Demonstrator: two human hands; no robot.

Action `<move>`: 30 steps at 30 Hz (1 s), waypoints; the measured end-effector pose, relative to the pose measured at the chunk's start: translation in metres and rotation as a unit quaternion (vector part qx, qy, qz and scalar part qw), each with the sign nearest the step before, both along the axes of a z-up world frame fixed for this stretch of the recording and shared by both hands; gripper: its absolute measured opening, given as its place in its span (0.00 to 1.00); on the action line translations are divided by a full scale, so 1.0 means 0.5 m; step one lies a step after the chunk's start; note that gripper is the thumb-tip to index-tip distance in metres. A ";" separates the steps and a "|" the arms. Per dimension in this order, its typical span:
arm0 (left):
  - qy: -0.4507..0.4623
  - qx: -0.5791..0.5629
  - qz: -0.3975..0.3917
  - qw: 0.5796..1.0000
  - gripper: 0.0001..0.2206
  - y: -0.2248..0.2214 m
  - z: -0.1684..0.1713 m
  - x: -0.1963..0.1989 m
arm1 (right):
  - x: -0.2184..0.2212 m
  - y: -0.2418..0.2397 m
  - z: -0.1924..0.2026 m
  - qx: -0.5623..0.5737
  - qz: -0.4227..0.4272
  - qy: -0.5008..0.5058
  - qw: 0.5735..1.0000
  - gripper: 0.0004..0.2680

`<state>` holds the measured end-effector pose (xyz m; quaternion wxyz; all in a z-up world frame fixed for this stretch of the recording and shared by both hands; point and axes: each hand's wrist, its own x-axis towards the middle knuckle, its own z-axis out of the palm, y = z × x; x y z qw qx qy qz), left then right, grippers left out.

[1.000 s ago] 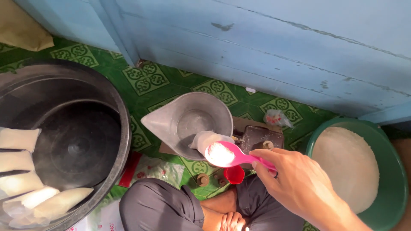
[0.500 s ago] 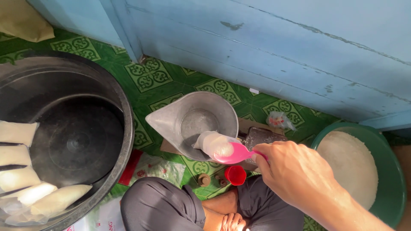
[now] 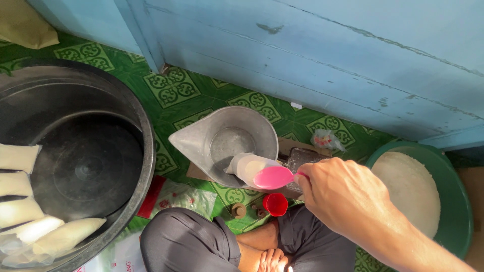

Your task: A person sitting on the floor scoops sugar from a large basin into a container on a mechanical scale to weigh it.

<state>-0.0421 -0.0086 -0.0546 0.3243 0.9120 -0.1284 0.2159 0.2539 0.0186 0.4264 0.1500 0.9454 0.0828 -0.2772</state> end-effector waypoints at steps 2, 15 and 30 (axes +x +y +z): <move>0.002 0.001 -0.004 1.000 0.24 0.004 0.035 0.076 | -0.001 -0.001 0.010 0.006 -0.003 -0.002 1.000 0.13; 0.078 -0.067 -0.047 0.994 0.18 0.024 0.125 0.097 | -0.052 -0.080 0.082 0.104 -0.234 -0.001 0.967 0.13; 0.184 0.006 -0.095 0.978 0.15 0.017 0.113 0.083 | -0.187 -0.461 -0.124 0.478 -0.345 -0.254 0.767 0.09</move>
